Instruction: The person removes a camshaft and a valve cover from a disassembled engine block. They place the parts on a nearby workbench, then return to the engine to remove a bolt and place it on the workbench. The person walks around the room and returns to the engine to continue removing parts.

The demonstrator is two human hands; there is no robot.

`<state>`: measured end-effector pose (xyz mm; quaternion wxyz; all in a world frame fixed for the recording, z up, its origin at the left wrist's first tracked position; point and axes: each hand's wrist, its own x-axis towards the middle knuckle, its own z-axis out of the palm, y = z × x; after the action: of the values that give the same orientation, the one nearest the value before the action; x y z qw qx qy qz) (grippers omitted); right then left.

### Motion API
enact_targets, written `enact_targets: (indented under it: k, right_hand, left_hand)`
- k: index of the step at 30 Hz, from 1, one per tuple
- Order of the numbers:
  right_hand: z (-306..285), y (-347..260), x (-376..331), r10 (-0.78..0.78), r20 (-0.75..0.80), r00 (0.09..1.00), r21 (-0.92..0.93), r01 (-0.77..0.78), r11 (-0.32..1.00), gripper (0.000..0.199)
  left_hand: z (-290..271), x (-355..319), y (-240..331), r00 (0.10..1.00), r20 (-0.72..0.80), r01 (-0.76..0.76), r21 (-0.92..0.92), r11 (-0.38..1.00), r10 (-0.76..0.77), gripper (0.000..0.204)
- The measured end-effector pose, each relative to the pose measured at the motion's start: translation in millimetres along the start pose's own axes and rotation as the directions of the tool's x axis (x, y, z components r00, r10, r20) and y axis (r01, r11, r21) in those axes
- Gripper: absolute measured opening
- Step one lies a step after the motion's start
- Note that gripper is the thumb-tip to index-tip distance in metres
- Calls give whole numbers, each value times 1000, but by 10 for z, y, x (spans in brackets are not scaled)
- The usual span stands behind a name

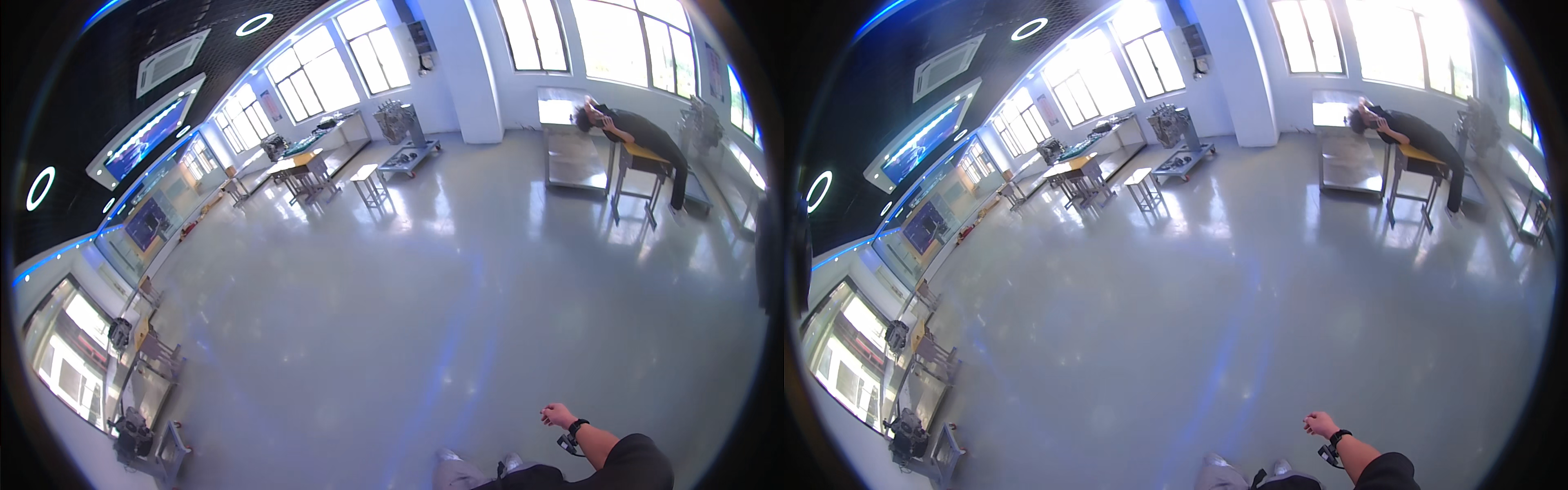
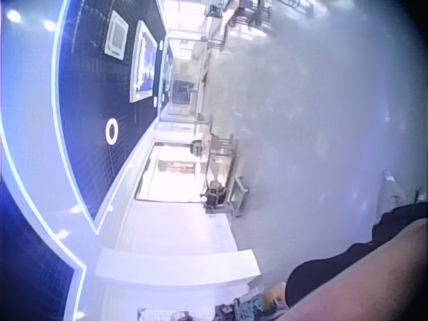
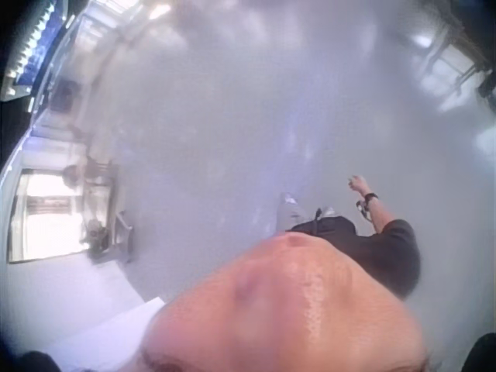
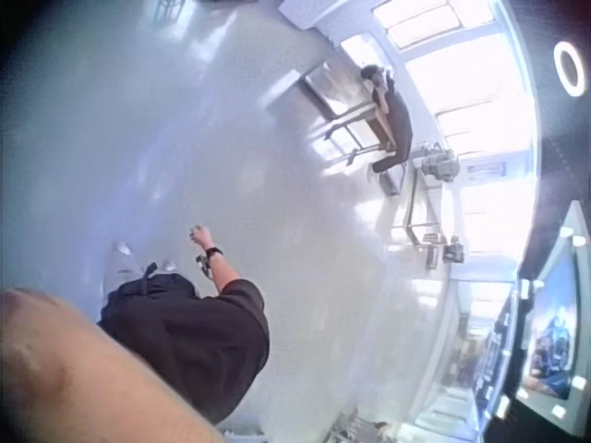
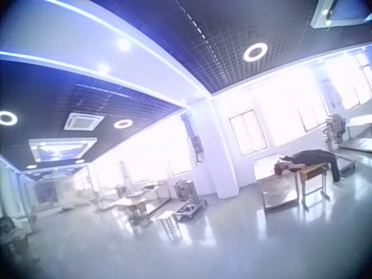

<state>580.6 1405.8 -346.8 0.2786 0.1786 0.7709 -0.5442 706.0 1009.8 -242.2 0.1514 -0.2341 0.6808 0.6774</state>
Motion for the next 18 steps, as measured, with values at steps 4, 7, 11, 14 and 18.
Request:
enact_targets:
  k: [4, 7, 11, 14, 18]
  right_hand:
    - [411, -870, 832, -10, 51, 999, -122, 16, 992, 23]
    - [781, -1093, 1248, 128, 30, 991, -217, -119, 969, 24]
    - [1302, -1303, 1593, 353, 139, 925, -299, -301, 906, 25]
    - [1812, -2187, 1685, 285, 149, 947, -368, -215, 905, 26]
    - [2295, -3116, 1850, 128, 114, 985, -315, -86, 945, 27]
  left_hand:
    - [-470, 936, 331, 994, 96, -48, -25, 999, 50, 24]
    - [-903, 1532, 602, 974, 208, -93, -6, 996, 92, 25]
    - [-1555, 2143, 1231, 908, 407, -132, 59, 989, 97, 25]
    - [-2258, 2497, 1582, 792, 611, -167, 232, 958, -10, 26]
    - [-3510, 2818, 1862, 440, 852, -399, 468, 789, -283, 26]
